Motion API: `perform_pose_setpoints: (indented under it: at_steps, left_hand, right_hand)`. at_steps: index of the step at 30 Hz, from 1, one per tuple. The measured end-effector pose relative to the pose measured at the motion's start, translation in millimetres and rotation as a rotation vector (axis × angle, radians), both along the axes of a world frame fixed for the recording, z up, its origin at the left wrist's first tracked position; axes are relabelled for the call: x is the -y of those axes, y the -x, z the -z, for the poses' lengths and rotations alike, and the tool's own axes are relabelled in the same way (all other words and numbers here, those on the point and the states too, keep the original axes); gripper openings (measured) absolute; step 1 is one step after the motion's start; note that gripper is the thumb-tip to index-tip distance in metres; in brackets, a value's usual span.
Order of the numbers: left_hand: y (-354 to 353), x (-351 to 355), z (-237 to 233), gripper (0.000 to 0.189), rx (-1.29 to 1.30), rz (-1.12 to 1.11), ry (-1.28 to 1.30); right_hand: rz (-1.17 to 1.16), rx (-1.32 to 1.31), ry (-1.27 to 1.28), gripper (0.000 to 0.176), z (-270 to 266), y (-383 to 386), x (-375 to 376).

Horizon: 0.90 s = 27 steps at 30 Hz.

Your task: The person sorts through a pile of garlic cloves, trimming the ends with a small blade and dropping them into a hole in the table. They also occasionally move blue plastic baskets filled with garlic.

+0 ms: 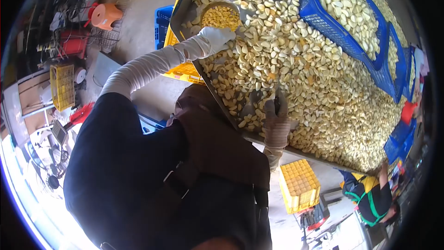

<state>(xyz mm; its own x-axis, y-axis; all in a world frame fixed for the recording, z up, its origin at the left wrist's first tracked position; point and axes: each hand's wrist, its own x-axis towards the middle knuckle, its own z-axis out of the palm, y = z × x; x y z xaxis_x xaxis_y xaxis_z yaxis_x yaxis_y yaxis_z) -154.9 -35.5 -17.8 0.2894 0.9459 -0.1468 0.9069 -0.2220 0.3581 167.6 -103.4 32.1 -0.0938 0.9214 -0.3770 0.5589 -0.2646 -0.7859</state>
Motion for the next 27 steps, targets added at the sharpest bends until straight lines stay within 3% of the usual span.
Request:
perform_pose_setpoints:
  at_steps: [1,3,6,7,8,9,11,12,14,17,21,24,25,26,27]
  left_hand:
    - [-0.9,-0.2,3.1,0.028,0.000,-0.005,0.027]
    - [-3.3,0.0,-1.9,0.028,-0.006,-0.013,0.078]
    - [3.0,-1.4,-19.0,0.031,0.363,-0.111,0.332]
    - [5.0,2.6,-24.4,0.035,0.682,-0.231,0.468]
    - [2.6,0.4,-52.1,0.034,0.887,-0.367,0.784]
    - [1.9,9.1,-34.8,0.026,1.076,-0.270,0.712]
    - [-4.4,24.3,-32.7,0.018,1.335,-0.337,0.733]
    - [-10.2,29.8,-51.1,0.016,1.397,-0.504,0.832]
    - [-12.1,38.2,-58.0,0.017,1.222,-0.432,0.671]
    - [-16.1,49.2,-53.7,0.019,1.168,-0.264,0.374]
    - [-2.0,58.1,-76.3,0.007,1.542,-0.030,0.625]
    - [16.8,52.6,-59.6,0.016,1.691,-0.314,0.910]
    - [18.5,53.1,-27.6,0.024,2.043,-0.327,0.800]
    - [29.1,44.8,-8.5,0.023,1.805,-0.415,0.689]
    - [23.2,33.8,-7.4,0.024,1.308,-0.394,0.403]
  right_hand:
    - [0.013,-0.032,0.018,0.041,-9.6,7.7,1.9]
    - [-0.150,0.062,-0.208,0.041,-1.9,11.3,6.7]
    - [-0.053,-0.097,-0.146,0.046,3.5,28.3,9.8]
    - [-0.022,-0.155,-0.113,0.047,3.5,37.7,8.4]
    - [-0.019,-0.185,-0.100,0.048,-3.8,51.2,5.0]
    - [-0.015,-0.215,-0.086,0.048,-11.1,64.7,1.8]
    - [-0.034,-0.264,-0.056,0.048,-19.8,86.3,-4.6]
    - [-0.113,-0.245,-0.100,0.047,-29.7,94.5,-9.5]
    - [-0.262,-0.213,-0.196,0.045,-49.5,110.7,-19.1]
    - [-0.239,-0.239,-0.038,0.043,-46.9,116.8,-20.6]
    - [-0.324,0.034,-0.258,0.042,-12.9,94.7,-16.3]
    - [-0.242,0.110,-0.256,0.043,12.4,72.9,-6.8]
    - [-0.193,0.078,-0.225,0.043,17.4,70.4,-3.0]
    - [-0.142,0.045,-0.196,0.043,22.4,67.8,0.6]
    - [-0.093,-0.007,-0.172,0.043,27.5,65.1,4.0]
